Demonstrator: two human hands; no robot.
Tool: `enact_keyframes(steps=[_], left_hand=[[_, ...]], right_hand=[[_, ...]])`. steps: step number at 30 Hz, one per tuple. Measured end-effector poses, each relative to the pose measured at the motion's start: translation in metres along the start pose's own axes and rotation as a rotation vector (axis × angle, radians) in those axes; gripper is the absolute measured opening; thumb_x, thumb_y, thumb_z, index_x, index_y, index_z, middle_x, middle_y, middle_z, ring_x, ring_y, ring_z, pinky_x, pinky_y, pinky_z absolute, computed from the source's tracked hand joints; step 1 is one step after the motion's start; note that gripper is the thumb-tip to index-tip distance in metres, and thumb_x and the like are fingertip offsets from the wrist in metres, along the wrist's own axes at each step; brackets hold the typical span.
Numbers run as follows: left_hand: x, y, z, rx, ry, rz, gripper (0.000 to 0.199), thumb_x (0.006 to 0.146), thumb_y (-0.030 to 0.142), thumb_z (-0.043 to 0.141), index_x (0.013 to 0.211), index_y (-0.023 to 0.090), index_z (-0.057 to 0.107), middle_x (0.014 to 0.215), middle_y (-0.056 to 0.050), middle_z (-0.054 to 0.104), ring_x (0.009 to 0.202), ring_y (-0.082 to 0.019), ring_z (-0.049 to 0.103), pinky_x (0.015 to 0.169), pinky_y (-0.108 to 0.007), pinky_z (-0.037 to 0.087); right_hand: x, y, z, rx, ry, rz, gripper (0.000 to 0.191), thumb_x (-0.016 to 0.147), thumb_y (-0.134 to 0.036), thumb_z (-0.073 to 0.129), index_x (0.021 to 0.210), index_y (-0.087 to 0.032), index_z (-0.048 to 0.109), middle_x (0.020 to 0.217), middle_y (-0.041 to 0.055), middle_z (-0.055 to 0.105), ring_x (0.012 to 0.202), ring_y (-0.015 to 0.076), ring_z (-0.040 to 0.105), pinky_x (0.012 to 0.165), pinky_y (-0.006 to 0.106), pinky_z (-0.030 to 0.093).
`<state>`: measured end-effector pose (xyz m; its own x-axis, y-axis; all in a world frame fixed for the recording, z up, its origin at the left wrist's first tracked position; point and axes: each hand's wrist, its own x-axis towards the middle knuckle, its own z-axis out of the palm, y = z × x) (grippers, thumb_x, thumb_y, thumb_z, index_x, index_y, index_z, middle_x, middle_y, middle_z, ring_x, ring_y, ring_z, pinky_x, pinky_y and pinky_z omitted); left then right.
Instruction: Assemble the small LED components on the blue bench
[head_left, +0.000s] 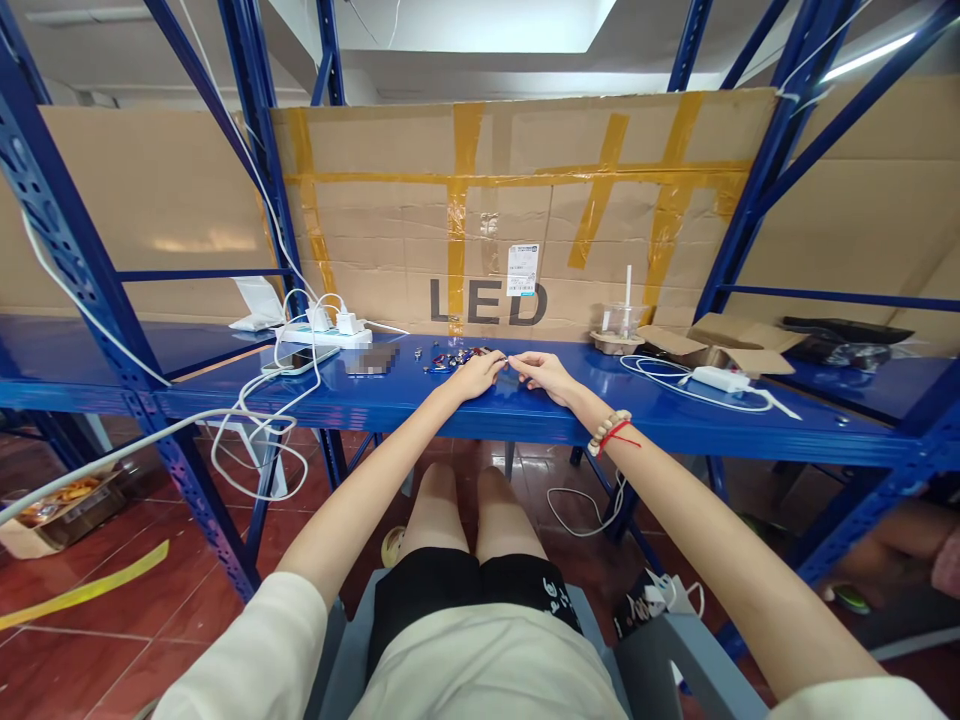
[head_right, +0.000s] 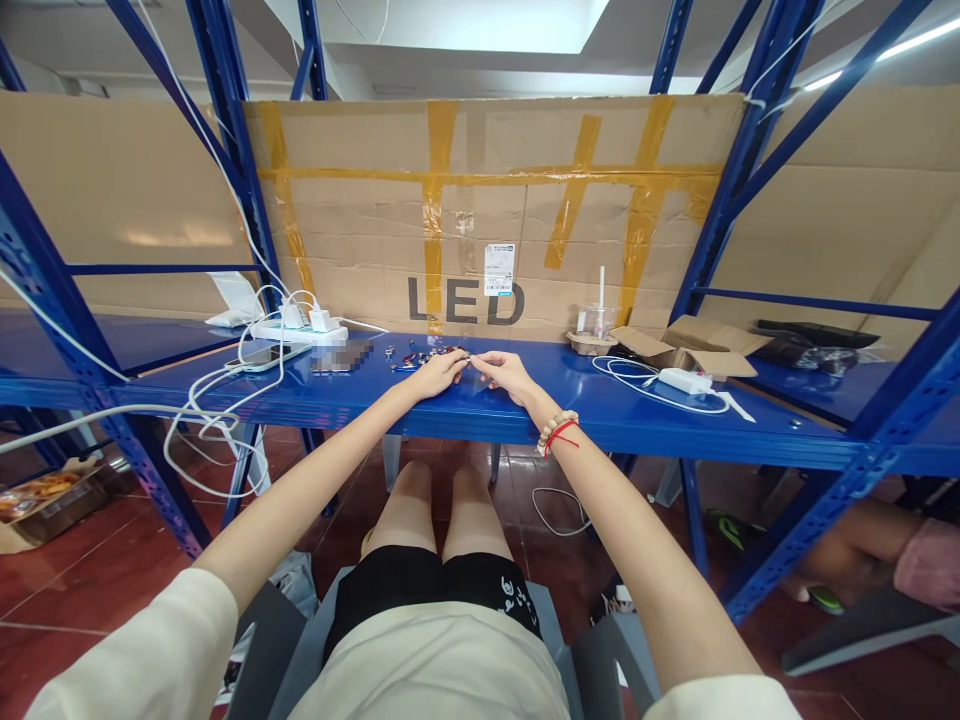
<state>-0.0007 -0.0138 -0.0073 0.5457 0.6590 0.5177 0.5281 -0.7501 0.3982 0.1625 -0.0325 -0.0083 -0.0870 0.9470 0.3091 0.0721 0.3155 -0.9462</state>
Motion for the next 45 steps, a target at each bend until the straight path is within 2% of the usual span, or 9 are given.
enact_keyframes(steps=[11,20,26,29,35,41,45], left_hand=[[0.001,0.001,-0.001,0.062,-0.029,-0.003,0.024,0.088,0.029,0.03,0.086,0.017,0.051,0.061,0.0,0.053,0.063,-0.013,0.052,0.069,-0.025,0.041],[-0.003,-0.002,-0.002,0.156,-0.06,0.02,0.02,0.086,0.029,0.034,0.092,0.018,0.05,0.073,-0.002,0.059,0.072,-0.015,0.056,0.07,-0.027,0.042],[-0.006,-0.002,-0.003,0.073,-0.039,0.088,0.016,0.086,0.029,0.036,0.093,0.017,0.044,0.071,-0.001,0.058,0.069,-0.014,0.056,0.065,-0.026,0.043],[-0.008,0.003,-0.006,0.111,-0.039,0.089,0.014,0.085,0.028,0.036,0.093,0.018,0.044,0.07,-0.001,0.058,0.068,-0.015,0.056,0.064,-0.025,0.043],[-0.013,0.016,-0.012,0.228,0.014,0.102,0.014,0.084,0.026,0.039,0.095,0.02,0.047,0.092,-0.004,0.062,0.082,-0.017,0.058,0.068,-0.026,0.043],[-0.011,0.014,-0.012,0.174,0.017,0.132,0.023,0.084,0.026,0.04,0.104,0.021,0.049,0.086,-0.002,0.064,0.079,-0.016,0.059,0.071,-0.025,0.043],[-0.007,0.01,-0.01,0.185,0.019,0.141,0.023,0.084,0.027,0.04,0.1,0.02,0.054,0.087,-0.003,0.064,0.08,-0.016,0.059,0.074,-0.025,0.043]], right_hand=[[-0.001,0.001,0.0,-0.016,-0.016,-0.022,0.038,0.049,-0.042,0.076,0.07,-0.014,0.063,0.059,-0.0019,0.055,0.048,0.0045,0.045,0.037,0.014,0.033],[-0.002,0.004,-0.002,-0.091,-0.071,-0.082,0.039,0.046,-0.045,0.076,0.066,-0.014,0.063,0.06,-0.0006,0.056,0.05,0.006,0.045,0.041,0.017,0.033],[-0.003,0.004,-0.002,-0.109,-0.086,-0.098,0.04,0.048,-0.046,0.075,0.066,-0.014,0.063,0.058,-0.0006,0.055,0.05,0.0064,0.045,0.041,0.018,0.033],[-0.003,0.004,-0.002,-0.114,-0.088,-0.101,0.04,0.048,-0.047,0.074,0.066,-0.014,0.062,0.059,-0.0004,0.056,0.05,0.0065,0.045,0.041,0.018,0.033],[-0.003,0.003,-0.002,-0.1,-0.083,-0.091,0.042,0.048,-0.05,0.074,0.067,-0.014,0.062,0.056,-0.0013,0.054,0.05,0.0063,0.045,0.041,0.017,0.032],[-0.002,0.0,-0.001,-0.102,-0.083,-0.053,0.043,0.049,-0.053,0.073,0.062,-0.014,0.06,0.05,-0.0028,0.05,0.047,0.0056,0.042,0.04,0.017,0.031],[-0.001,0.002,-0.002,-0.104,-0.087,-0.046,0.045,0.05,-0.055,0.072,0.061,-0.014,0.059,0.048,-0.0029,0.049,0.046,0.0053,0.042,0.04,0.016,0.031]])
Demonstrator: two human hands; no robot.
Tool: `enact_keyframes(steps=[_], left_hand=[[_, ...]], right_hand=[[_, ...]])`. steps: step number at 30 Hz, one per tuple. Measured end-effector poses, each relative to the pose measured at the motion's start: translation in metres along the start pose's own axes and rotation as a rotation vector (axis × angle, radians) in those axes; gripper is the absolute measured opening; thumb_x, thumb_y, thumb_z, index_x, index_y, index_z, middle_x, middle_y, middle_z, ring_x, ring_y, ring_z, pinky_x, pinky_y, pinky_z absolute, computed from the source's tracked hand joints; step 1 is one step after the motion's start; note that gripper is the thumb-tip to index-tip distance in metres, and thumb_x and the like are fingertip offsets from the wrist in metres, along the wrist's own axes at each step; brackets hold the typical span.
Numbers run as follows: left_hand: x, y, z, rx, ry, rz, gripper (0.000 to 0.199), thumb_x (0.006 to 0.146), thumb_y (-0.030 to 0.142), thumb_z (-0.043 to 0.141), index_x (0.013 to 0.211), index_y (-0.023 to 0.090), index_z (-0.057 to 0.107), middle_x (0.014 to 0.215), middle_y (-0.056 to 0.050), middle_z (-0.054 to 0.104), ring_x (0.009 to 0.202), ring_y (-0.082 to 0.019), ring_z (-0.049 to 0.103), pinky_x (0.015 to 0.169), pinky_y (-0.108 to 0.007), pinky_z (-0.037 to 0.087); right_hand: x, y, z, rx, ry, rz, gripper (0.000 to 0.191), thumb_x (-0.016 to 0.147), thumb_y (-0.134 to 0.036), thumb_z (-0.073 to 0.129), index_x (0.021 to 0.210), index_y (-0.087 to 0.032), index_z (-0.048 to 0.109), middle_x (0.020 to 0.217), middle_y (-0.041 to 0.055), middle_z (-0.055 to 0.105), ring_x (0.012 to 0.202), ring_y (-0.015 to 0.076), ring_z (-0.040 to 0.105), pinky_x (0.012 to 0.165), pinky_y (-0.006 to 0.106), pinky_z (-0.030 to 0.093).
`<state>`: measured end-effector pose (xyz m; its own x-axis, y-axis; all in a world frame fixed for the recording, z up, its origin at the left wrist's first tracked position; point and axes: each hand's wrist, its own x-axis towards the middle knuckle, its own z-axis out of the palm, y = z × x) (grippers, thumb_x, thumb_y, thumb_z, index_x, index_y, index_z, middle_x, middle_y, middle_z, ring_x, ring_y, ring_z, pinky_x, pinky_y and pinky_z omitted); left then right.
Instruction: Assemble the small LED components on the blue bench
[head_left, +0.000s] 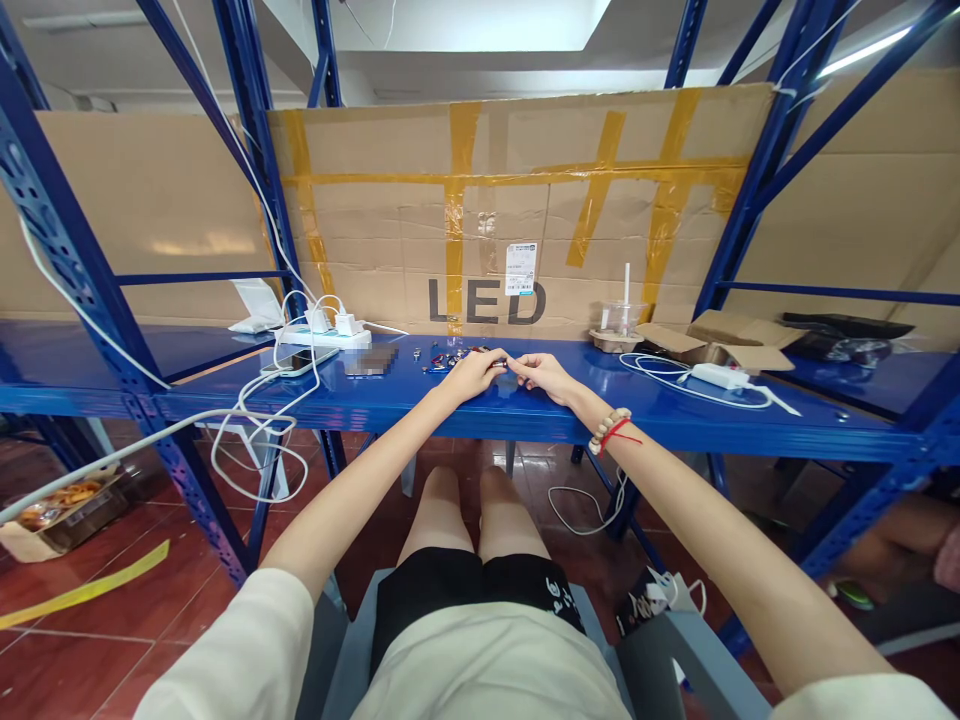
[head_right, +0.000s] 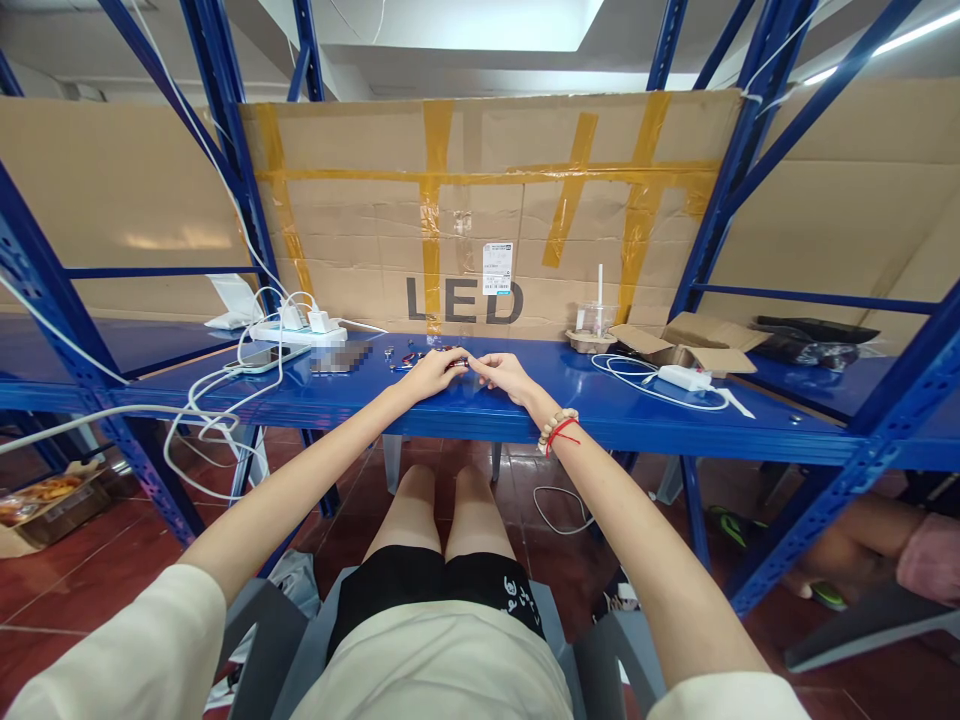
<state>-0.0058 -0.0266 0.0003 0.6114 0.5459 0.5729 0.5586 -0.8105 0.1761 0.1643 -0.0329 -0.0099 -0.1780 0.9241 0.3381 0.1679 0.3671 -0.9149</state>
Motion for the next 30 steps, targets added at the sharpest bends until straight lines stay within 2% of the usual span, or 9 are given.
enact_keyframes(steps=[5,9,13,20,30], left_hand=[[0.002,0.005,0.001,0.073,-0.027,-0.114,0.026,0.086,0.029,0.037,0.101,0.021,0.056,0.087,-0.004,0.065,0.084,-0.018,0.059,0.077,-0.028,0.043],[0.002,0.012,0.0,0.138,-0.013,-0.266,0.032,0.088,0.036,0.029,0.104,0.024,0.054,0.093,-0.006,0.064,0.092,-0.023,0.057,0.079,-0.034,0.042],[0.003,0.012,-0.001,0.097,0.039,-0.361,0.031,0.089,0.034,0.023,0.106,0.024,0.048,0.105,-0.007,0.06,0.098,-0.023,0.055,0.082,-0.036,0.041],[0.003,0.009,0.001,0.042,0.027,-0.41,0.031,0.089,0.035,0.016,0.097,0.02,0.043,0.104,-0.009,0.056,0.099,-0.022,0.052,0.084,-0.037,0.04],[0.001,0.014,-0.002,0.103,0.043,-0.406,0.027,0.087,0.034,0.022,0.093,0.022,0.045,0.1,-0.006,0.057,0.096,-0.022,0.053,0.081,-0.037,0.04]], right_hand=[[0.004,0.003,0.001,0.0,0.029,0.028,0.045,0.05,-0.055,0.072,0.061,-0.014,0.056,0.054,-0.0018,0.052,0.045,0.0053,0.046,0.038,0.016,0.032],[0.004,0.001,0.002,-0.019,0.035,0.043,0.042,0.061,-0.055,0.066,0.067,-0.014,0.057,0.062,0.0002,0.055,0.044,0.005,0.048,0.036,0.016,0.032],[0.004,-0.002,0.003,-0.023,0.041,0.066,0.039,0.07,-0.053,0.06,0.073,-0.014,0.06,0.062,0.0007,0.055,0.043,0.0043,0.048,0.036,0.015,0.032],[0.004,-0.001,0.003,-0.009,0.042,0.08,0.035,0.073,-0.048,0.059,0.073,-0.014,0.061,0.062,0.0007,0.054,0.042,0.0039,0.047,0.036,0.015,0.032],[0.003,-0.004,0.003,-0.013,0.035,0.09,0.03,0.075,-0.044,0.06,0.072,-0.014,0.062,0.06,-0.0003,0.054,0.042,0.0042,0.047,0.037,0.016,0.032]])
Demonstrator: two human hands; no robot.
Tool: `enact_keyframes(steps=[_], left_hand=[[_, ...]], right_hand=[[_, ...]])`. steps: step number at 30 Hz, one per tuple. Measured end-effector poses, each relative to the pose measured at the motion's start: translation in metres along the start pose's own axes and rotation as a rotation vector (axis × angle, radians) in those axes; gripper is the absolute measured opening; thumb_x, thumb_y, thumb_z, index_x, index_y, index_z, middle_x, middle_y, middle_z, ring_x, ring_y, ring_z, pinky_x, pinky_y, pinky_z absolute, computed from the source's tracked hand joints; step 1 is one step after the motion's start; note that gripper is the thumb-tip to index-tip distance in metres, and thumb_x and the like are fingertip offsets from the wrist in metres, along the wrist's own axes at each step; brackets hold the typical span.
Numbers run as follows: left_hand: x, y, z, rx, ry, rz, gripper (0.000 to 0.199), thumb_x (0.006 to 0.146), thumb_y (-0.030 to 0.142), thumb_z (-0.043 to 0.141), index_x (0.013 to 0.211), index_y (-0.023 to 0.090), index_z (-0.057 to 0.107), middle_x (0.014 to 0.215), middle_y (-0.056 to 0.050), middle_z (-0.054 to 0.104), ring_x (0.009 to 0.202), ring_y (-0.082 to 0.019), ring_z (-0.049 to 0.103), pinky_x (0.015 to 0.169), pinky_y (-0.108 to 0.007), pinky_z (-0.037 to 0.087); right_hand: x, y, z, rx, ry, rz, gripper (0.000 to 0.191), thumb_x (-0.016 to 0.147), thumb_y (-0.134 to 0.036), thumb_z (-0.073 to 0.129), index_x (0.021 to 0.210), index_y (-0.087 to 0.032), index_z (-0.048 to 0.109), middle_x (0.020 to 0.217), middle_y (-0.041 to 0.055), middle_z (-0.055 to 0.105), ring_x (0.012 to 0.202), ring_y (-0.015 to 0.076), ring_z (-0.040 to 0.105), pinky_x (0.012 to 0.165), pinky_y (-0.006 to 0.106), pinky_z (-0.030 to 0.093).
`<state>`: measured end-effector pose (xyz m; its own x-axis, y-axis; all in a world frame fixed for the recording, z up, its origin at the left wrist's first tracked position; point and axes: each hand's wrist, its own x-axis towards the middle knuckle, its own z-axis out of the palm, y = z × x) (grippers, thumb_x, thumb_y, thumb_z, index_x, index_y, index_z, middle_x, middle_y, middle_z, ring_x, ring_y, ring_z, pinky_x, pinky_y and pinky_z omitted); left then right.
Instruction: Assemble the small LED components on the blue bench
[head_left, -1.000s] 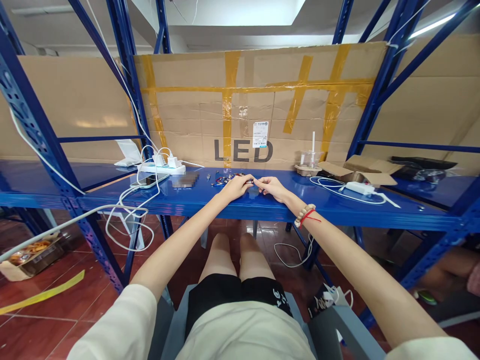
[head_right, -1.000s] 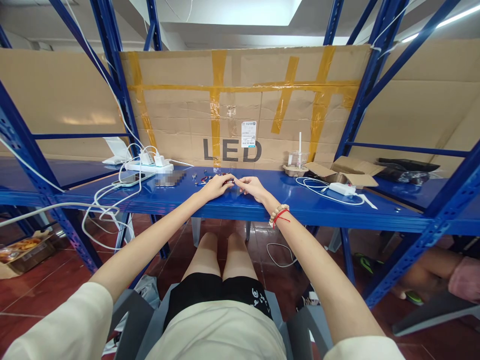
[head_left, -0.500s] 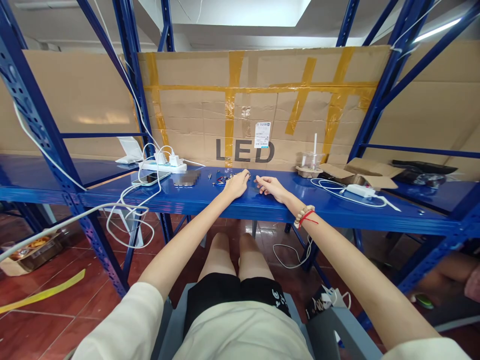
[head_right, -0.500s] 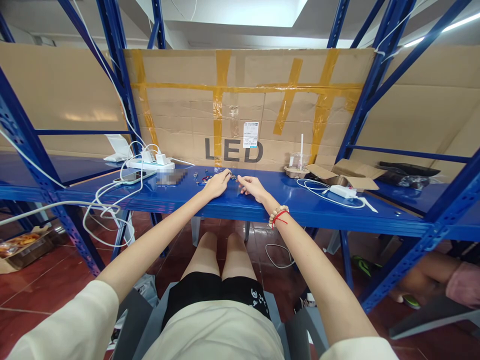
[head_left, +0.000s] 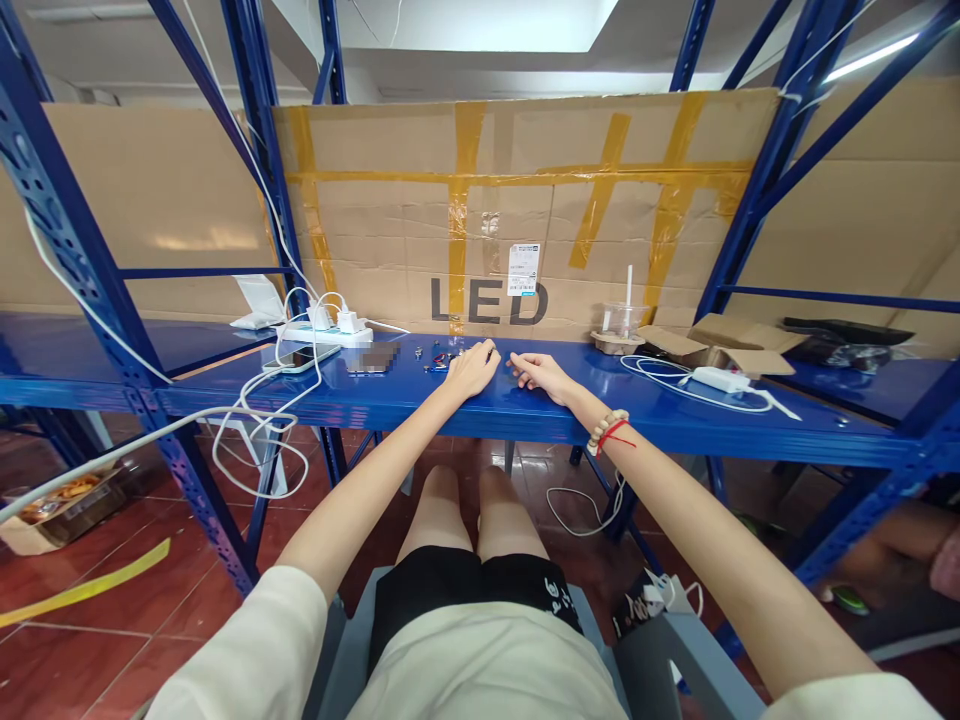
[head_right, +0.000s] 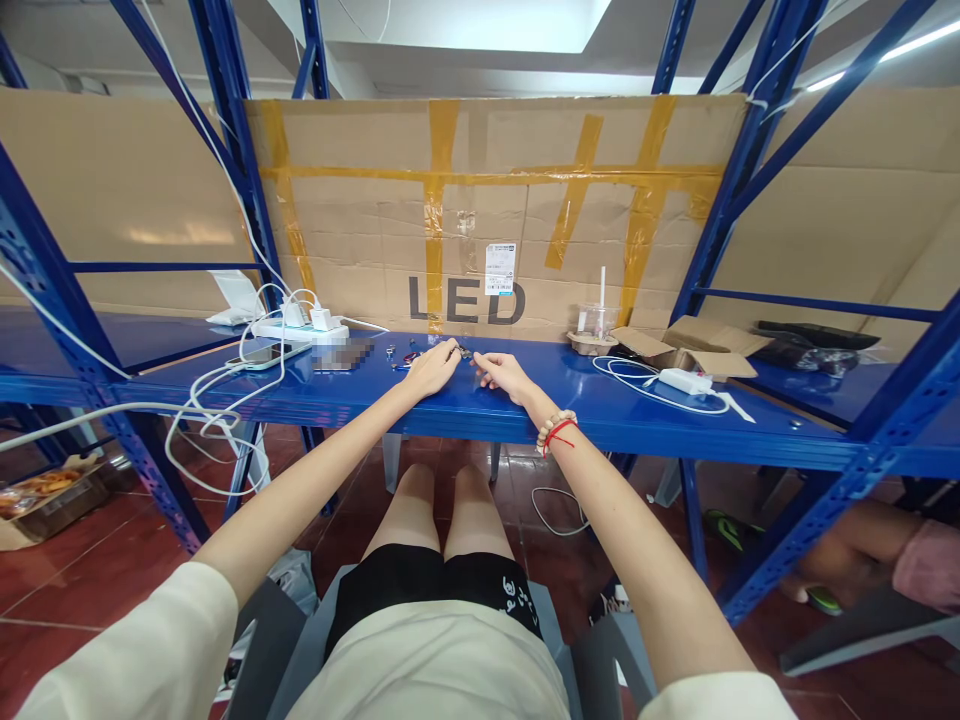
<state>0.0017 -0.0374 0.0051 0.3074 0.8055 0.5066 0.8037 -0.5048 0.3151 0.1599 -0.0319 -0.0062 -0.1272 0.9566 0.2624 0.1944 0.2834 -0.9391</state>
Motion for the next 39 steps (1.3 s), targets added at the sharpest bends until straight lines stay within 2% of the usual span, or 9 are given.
enact_keyframes(steps=[7,14,22,31,39], left_hand=[[0.0004,-0.0008,0.0003,-0.007,-0.018,0.012,0.031,0.088,0.038,0.022,0.095,0.022,0.048,0.102,-0.006,0.058,0.096,-0.021,0.053,0.083,-0.036,0.039],[-0.0006,0.0005,-0.0011,0.032,0.007,0.015,0.043,0.085,0.053,0.026,0.089,0.022,0.056,0.099,-0.005,0.06,0.096,-0.022,0.053,0.081,-0.033,0.04],[0.0012,-0.001,0.0009,0.044,0.004,0.054,0.041,0.088,0.045,0.025,0.09,0.021,0.058,0.1,-0.005,0.062,0.096,-0.019,0.054,0.081,-0.03,0.04],[0.0007,-0.0002,0.0,0.011,-0.014,0.036,0.049,0.088,0.047,0.018,0.089,0.02,0.06,0.1,-0.006,0.063,0.097,-0.022,0.055,0.083,-0.035,0.04],[0.0008,0.0004,-0.0008,0.006,0.018,0.007,0.045,0.088,0.045,0.023,0.086,0.021,0.061,0.098,-0.005,0.064,0.096,-0.022,0.056,0.082,-0.033,0.041]], right_hand=[[0.0015,0.0016,-0.0007,-0.014,-0.001,-0.003,0.029,0.075,-0.043,0.06,0.072,-0.014,0.062,0.061,-0.0002,0.054,0.042,0.0041,0.047,0.038,0.016,0.032],[0.0007,0.0005,-0.0003,0.0,-0.01,-0.002,0.029,0.075,-0.042,0.06,0.071,-0.014,0.061,0.061,-0.0006,0.053,0.042,0.0038,0.047,0.037,0.015,0.032],[0.0013,0.0012,0.0002,-0.005,0.0,0.001,0.029,0.074,-0.043,0.061,0.07,-0.014,0.062,0.06,-0.0002,0.054,0.042,0.0041,0.047,0.037,0.016,0.032],[0.0019,0.002,-0.0003,-0.004,-0.006,-0.009,0.029,0.074,-0.043,0.061,0.071,-0.014,0.062,0.06,-0.0004,0.054,0.042,0.0042,0.047,0.037,0.016,0.033],[-0.0001,0.0,0.0007,0.001,-0.004,0.002,0.025,0.078,-0.037,0.058,0.07,-0.013,0.062,0.06,-0.001,0.051,0.041,0.0032,0.047,0.036,0.014,0.032]])
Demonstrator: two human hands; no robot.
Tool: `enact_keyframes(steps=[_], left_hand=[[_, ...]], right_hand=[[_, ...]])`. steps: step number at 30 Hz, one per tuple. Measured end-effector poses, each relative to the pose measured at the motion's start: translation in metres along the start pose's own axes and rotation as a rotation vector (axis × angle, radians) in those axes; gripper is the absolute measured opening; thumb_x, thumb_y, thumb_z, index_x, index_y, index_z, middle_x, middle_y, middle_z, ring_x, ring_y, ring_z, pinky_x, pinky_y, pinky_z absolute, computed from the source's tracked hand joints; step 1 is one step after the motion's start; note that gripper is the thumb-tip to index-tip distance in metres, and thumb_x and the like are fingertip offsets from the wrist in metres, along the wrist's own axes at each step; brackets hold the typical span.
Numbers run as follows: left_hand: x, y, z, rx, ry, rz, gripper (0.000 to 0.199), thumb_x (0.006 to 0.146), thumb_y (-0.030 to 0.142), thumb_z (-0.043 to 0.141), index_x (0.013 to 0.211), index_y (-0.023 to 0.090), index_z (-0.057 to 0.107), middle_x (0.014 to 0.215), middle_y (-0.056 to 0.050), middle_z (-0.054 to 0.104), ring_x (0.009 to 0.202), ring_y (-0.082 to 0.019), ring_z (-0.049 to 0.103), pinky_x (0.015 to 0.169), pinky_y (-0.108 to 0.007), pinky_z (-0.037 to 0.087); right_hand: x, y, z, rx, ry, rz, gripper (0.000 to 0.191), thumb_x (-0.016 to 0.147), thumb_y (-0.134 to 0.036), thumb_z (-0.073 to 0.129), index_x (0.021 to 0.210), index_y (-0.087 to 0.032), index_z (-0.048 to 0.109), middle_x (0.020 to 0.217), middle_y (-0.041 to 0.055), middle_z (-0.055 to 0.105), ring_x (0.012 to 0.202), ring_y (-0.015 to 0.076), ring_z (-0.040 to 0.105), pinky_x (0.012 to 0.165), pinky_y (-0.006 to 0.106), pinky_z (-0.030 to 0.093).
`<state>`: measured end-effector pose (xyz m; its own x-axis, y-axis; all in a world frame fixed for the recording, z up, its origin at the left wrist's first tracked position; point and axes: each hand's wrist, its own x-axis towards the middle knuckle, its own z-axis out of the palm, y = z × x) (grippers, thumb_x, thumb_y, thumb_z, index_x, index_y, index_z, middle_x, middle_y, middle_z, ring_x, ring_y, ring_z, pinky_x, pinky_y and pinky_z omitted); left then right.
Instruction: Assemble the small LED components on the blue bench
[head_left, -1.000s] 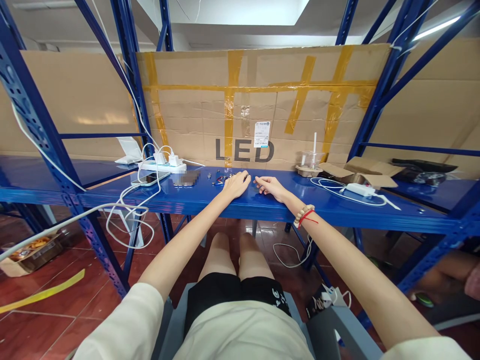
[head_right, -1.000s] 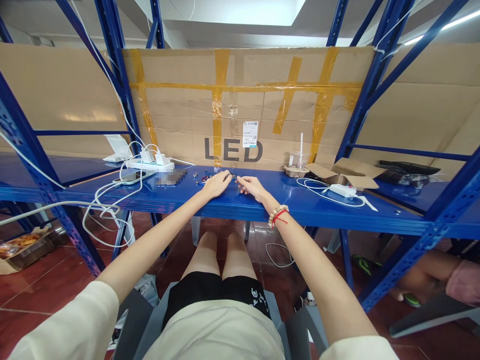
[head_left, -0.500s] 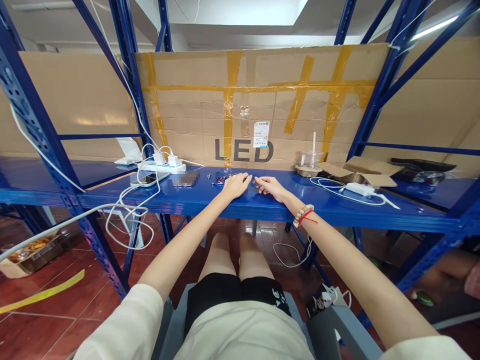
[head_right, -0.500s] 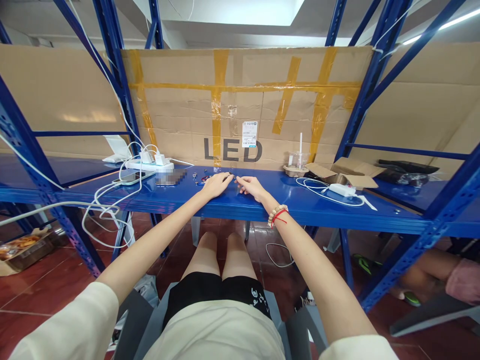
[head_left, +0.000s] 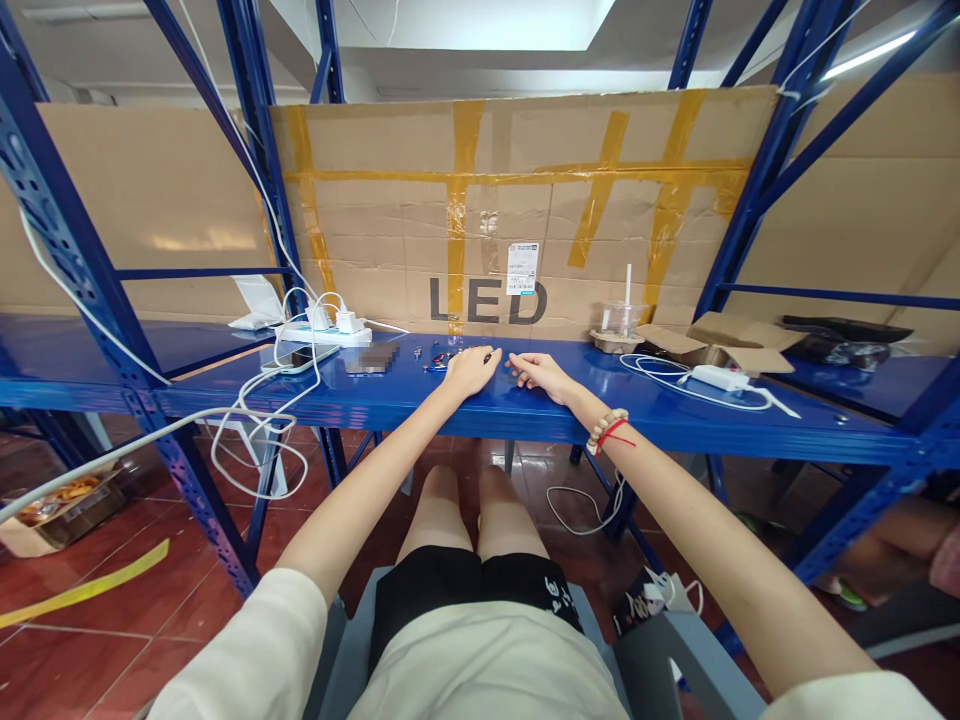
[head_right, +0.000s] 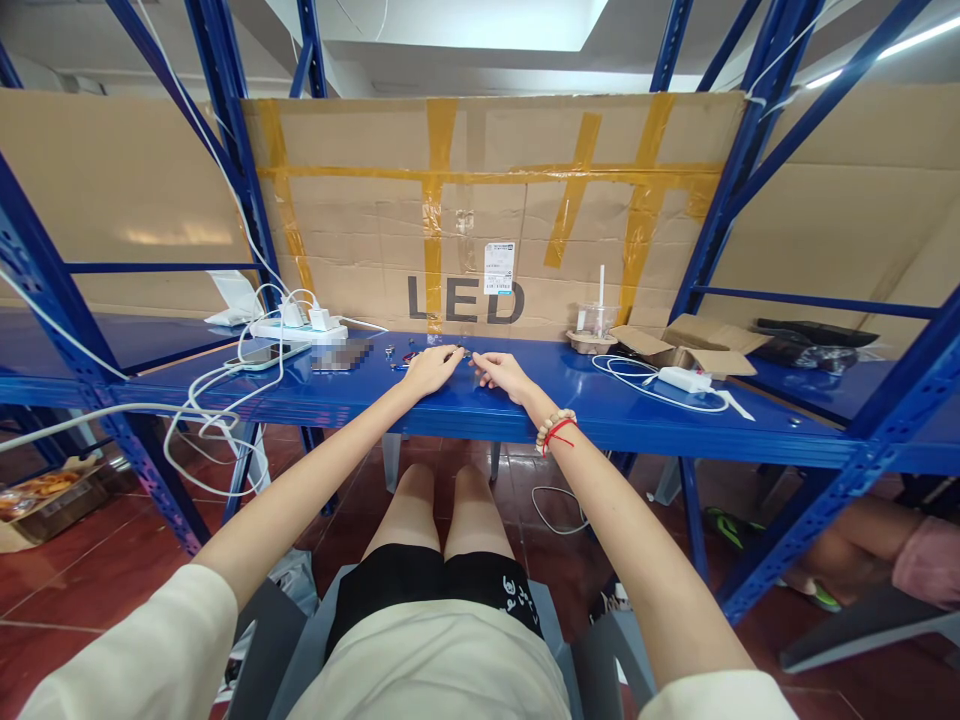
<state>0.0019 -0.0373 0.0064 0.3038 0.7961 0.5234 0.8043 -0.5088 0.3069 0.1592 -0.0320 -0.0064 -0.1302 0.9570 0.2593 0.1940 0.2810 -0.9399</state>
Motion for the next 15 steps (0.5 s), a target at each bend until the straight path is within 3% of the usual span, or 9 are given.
enact_keyframes(steps=[15], left_hand=[[0.0001,-0.0014,0.0018,0.079,0.03,0.003,0.047,0.086,0.045,0.027,0.079,0.021,0.066,0.09,-0.005,0.067,0.088,-0.019,0.059,0.074,-0.026,0.042]], right_hand=[[0.0002,-0.0006,-0.0007,-0.01,-0.004,0.001,0.026,0.078,-0.038,0.058,0.072,-0.013,0.062,0.059,-0.0015,0.052,0.042,0.003,0.047,0.037,0.014,0.031]])
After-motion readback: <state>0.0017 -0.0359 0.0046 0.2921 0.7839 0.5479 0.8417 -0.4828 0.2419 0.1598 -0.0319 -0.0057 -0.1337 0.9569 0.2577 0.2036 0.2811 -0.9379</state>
